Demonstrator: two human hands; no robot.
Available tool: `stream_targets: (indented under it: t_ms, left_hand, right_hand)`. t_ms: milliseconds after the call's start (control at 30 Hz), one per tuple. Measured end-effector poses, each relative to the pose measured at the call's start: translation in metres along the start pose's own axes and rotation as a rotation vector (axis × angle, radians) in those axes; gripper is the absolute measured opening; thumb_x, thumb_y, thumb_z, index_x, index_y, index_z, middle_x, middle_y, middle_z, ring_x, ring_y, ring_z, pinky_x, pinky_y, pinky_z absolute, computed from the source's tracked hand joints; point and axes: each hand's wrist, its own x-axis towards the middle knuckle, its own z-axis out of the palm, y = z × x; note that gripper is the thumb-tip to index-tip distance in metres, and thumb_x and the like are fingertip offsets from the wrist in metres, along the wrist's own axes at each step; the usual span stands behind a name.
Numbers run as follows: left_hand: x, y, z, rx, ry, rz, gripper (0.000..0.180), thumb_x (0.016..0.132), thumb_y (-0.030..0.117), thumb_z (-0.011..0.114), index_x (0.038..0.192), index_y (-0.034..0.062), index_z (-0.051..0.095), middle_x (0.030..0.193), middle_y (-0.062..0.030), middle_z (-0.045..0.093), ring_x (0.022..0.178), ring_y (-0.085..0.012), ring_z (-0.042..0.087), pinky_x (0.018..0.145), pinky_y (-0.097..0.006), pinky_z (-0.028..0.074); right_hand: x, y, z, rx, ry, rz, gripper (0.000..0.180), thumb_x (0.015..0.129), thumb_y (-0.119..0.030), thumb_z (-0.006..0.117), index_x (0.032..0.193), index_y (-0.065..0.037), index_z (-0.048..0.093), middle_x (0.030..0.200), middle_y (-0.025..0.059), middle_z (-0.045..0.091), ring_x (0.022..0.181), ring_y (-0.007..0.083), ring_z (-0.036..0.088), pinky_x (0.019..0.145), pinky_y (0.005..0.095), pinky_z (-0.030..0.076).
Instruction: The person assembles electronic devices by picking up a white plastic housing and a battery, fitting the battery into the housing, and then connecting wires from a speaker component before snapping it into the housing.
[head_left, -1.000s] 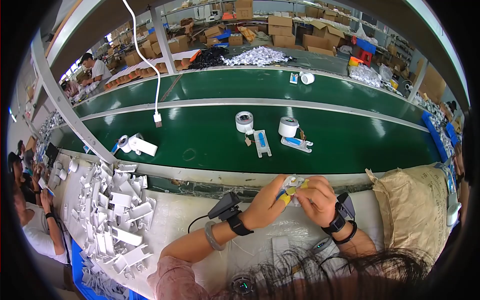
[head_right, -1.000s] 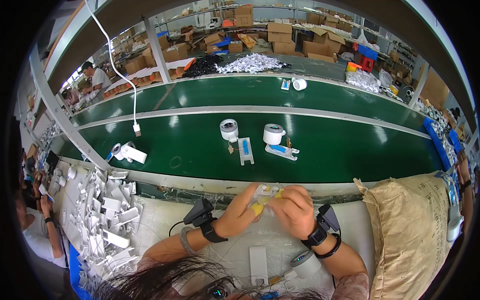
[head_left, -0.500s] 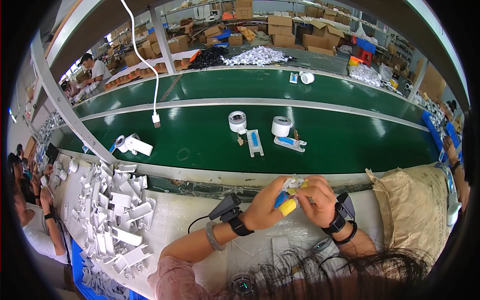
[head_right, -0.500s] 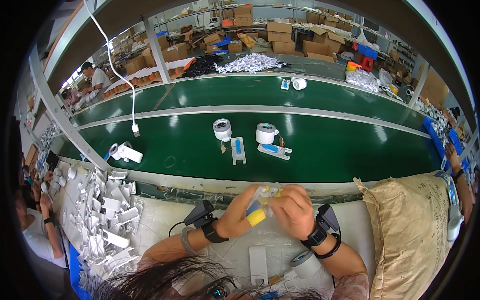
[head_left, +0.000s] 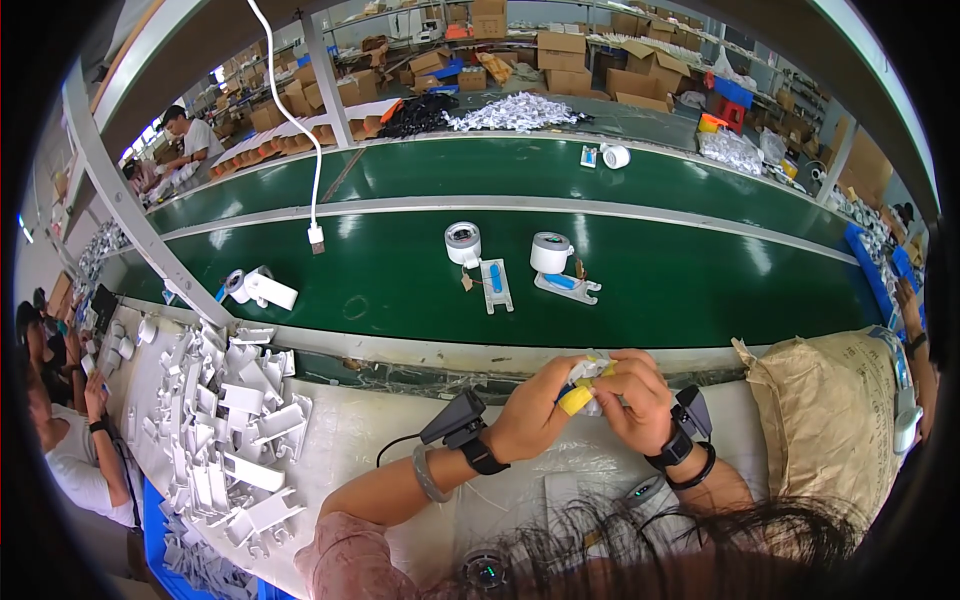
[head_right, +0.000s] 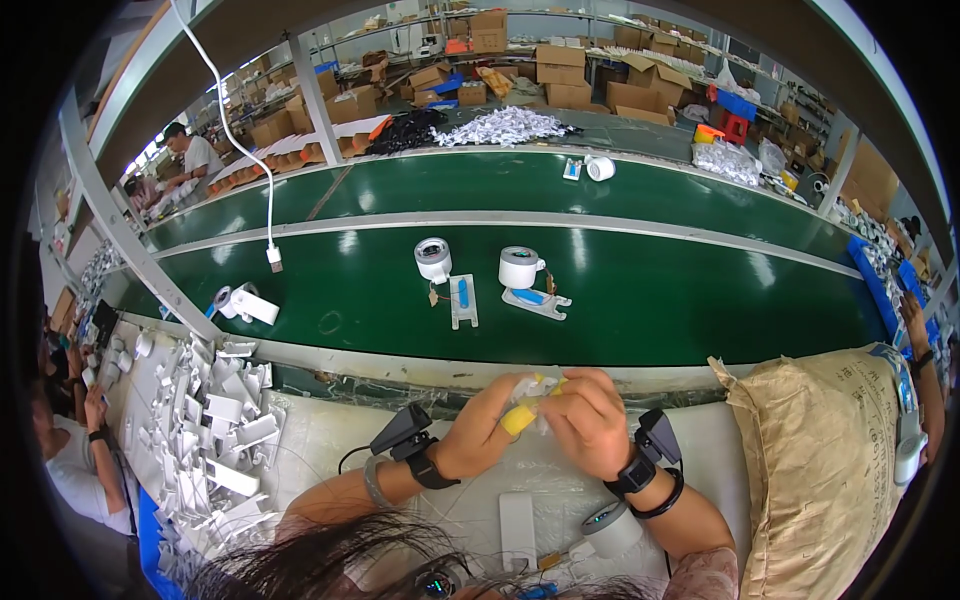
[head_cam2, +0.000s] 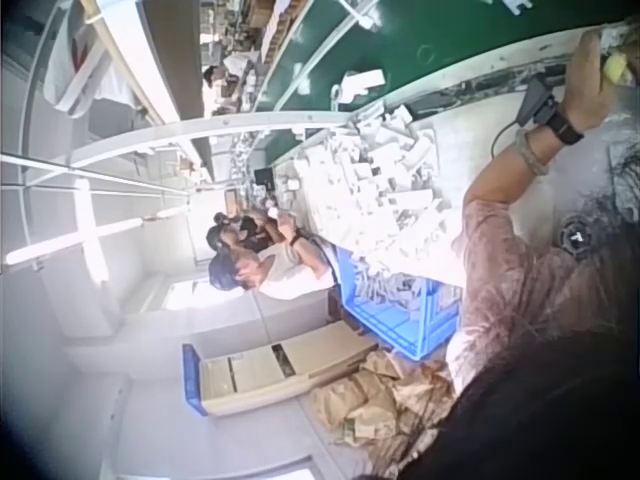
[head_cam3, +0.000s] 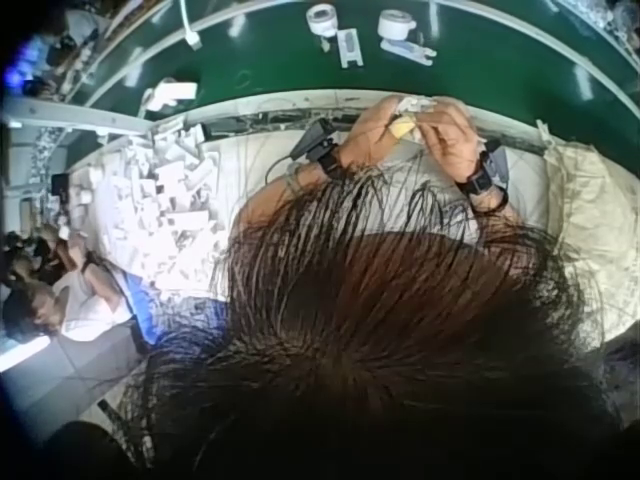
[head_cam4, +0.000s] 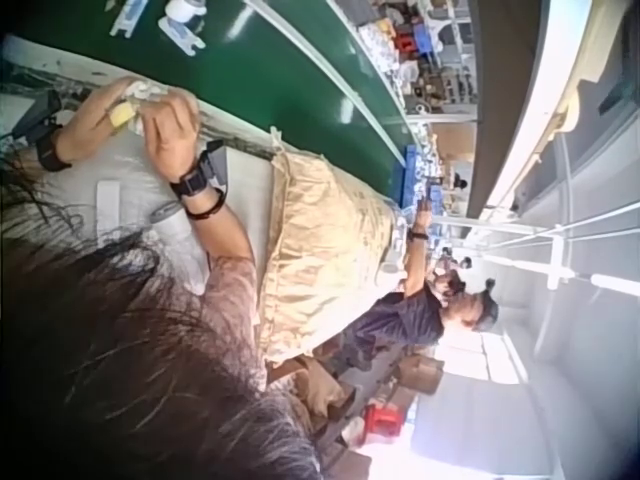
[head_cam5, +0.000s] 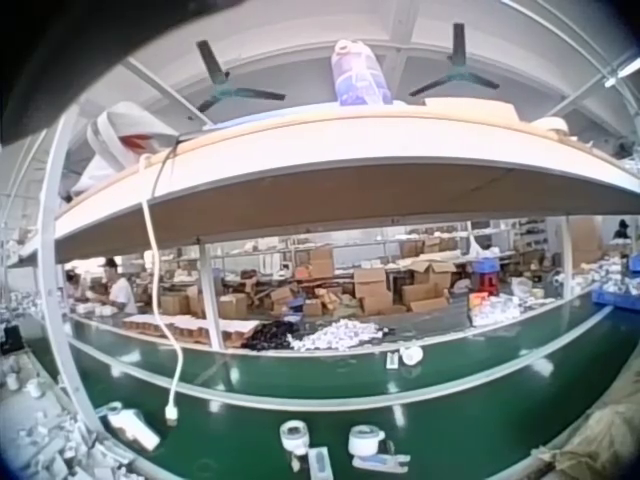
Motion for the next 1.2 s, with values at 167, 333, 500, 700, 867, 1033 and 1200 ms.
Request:
stream_targets:
  t_ms: [167,333,500,700,867,1033,1200]
  left_hand:
    - [-0.002,0.001,0.001,0.022,0.016,-0.026,0.038,0.092,0.008,0.053,0.128,0.0020,0.046,0.111,-0.0227,0.060,0.100,-0.0422,0.060,0.083,-0.044,0.049]
    - [-0.001,0.003,0.000,0.116,0.007,-0.079,0.038,0.087,0.003,0.050,0.125,0.0021,0.048,0.106,-0.0232,0.061,0.096,-0.0440,0.059,0.079,-0.046,0.048]
    - [0.002,0.007,-0.002,-0.002,-0.072,-0.180,0.037,0.088,0.003,0.050,0.125,0.0014,0.048,0.103,-0.0223,0.061,0.094,-0.0419,0.060,0.079,-0.044,0.048]
    - [-0.001,0.012,0.005,-0.269,-0.050,-0.325,0.030,0.094,0.004,0.045,0.124,0.0012,0.050,0.088,-0.0109,0.058,0.072,-0.0199,0.056,0.062,-0.032,0.046]
    - [-0.003,0.009,0.009,-0.339,-0.003,-0.290,0.026,0.099,0.004,0.041,0.122,0.0022,0.052,0.076,-0.0026,0.054,0.059,-0.0067,0.051,0.050,-0.025,0.043]
    - [0.002,0.018,0.004,-0.213,0.003,-0.341,0.023,0.096,0.010,0.050,0.116,-0.0002,0.056,0.078,-0.0121,0.059,0.063,-0.0216,0.056,0.059,-0.034,0.045]
    - [0.004,0.016,0.003,-0.235,-0.016,-0.354,0.020,0.096,0.011,0.049,0.111,0.0002,0.056,0.074,-0.0127,0.058,0.062,-0.0244,0.057,0.058,-0.035,0.045]
  right_hand:
    - [-0.003,-0.001,0.003,-0.013,0.005,0.002,0.032,0.062,0.006,0.078,0.090,-0.009,0.070,0.088,0.0081,0.061,0.092,0.0337,0.063,0.078,0.0401,0.053]
    - [-0.001,-0.004,0.005,-0.097,-0.018,0.018,0.030,0.063,0.006,0.078,0.088,-0.006,0.068,0.089,0.0082,0.062,0.090,0.0331,0.063,0.078,0.0411,0.053]
    - [0.000,-0.006,0.004,-0.104,-0.001,-0.017,0.028,0.064,0.006,0.078,0.087,-0.005,0.067,0.086,0.0087,0.061,0.090,0.0330,0.064,0.077,0.0407,0.054]
    - [-0.005,-0.001,0.004,-0.070,0.000,-0.059,0.027,0.065,0.006,0.077,0.087,-0.004,0.066,0.083,0.0099,0.059,0.085,0.0333,0.065,0.077,0.0412,0.055]
    - [-0.003,-0.002,0.003,-0.044,-0.024,-0.058,0.025,0.066,0.007,0.075,0.086,-0.003,0.064,0.081,0.0106,0.057,0.084,0.0335,0.065,0.078,0.0420,0.055]
    - [0.000,-0.005,0.008,-0.082,0.018,-0.026,0.024,0.068,0.005,0.075,0.086,-0.003,0.062,0.081,0.0111,0.057,0.081,0.0335,0.065,0.073,0.0413,0.054]
    - [-0.006,-0.005,0.013,-0.091,0.033,0.004,0.024,0.069,0.004,0.075,0.087,-0.004,0.062,0.083,0.0120,0.059,0.081,0.0326,0.064,0.070,0.0402,0.053]
